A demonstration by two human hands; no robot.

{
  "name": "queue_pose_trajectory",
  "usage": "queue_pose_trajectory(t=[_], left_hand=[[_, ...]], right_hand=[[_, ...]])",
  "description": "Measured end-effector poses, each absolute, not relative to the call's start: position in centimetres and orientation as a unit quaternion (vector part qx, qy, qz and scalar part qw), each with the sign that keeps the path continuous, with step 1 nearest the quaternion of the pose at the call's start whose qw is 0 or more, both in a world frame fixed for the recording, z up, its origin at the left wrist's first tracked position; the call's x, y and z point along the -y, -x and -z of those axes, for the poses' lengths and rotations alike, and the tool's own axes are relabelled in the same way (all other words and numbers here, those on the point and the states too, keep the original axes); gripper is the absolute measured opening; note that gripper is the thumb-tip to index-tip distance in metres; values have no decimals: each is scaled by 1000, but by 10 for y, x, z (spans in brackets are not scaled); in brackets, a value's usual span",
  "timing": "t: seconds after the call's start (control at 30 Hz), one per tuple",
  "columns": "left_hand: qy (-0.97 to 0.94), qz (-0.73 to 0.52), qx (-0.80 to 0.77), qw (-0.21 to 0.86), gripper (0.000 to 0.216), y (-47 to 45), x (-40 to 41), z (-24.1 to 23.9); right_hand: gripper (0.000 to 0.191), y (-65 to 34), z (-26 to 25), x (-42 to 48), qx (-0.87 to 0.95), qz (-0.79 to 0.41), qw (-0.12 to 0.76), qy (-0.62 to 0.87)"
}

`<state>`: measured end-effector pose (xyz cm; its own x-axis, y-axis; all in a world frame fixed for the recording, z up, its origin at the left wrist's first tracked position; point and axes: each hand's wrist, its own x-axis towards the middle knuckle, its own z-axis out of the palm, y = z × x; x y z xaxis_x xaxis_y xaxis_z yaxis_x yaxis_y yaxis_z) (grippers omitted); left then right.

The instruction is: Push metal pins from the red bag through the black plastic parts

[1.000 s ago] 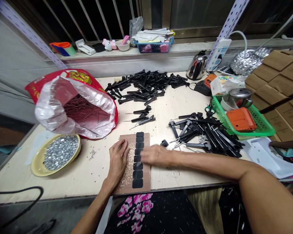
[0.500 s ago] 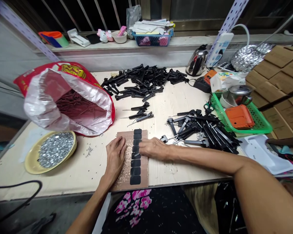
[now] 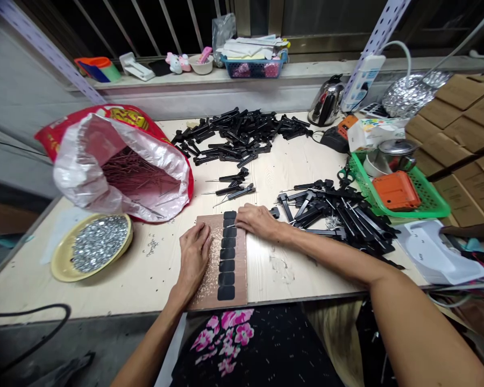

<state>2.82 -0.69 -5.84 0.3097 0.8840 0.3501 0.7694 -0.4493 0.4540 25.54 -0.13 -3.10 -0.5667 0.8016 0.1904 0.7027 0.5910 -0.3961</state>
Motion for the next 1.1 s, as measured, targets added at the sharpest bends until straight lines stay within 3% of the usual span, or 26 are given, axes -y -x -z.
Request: queue_pose_trajectory(t=[0.2, 0.4, 0.63, 0.7, 0.93, 1.1], left_hand=[[-800, -294, -515, 93, 29, -27, 9, 59], [-790, -318, -517, 89, 29, -25, 9, 64], [-784, -338, -512, 88, 29, -25, 9, 67], [-785, -339, -511, 88, 30, -25, 9, 68], [-787, -334, -513, 83, 28, -26, 17, 59], [-745, -342, -570, 46, 30, 7, 28, 40]], right_hand=[[26, -251, 13, 30, 921, -142, 147, 330], [26, -310, -13, 31, 854, -122, 153, 481], [28, -377, -22, 49, 823, -16, 15, 568], [28, -381, -27, 45, 825, 35, 13, 563], [33, -275, -25, -49, 849, 18, 133, 511], [25, -196, 23, -118, 855, 18, 80, 511]])
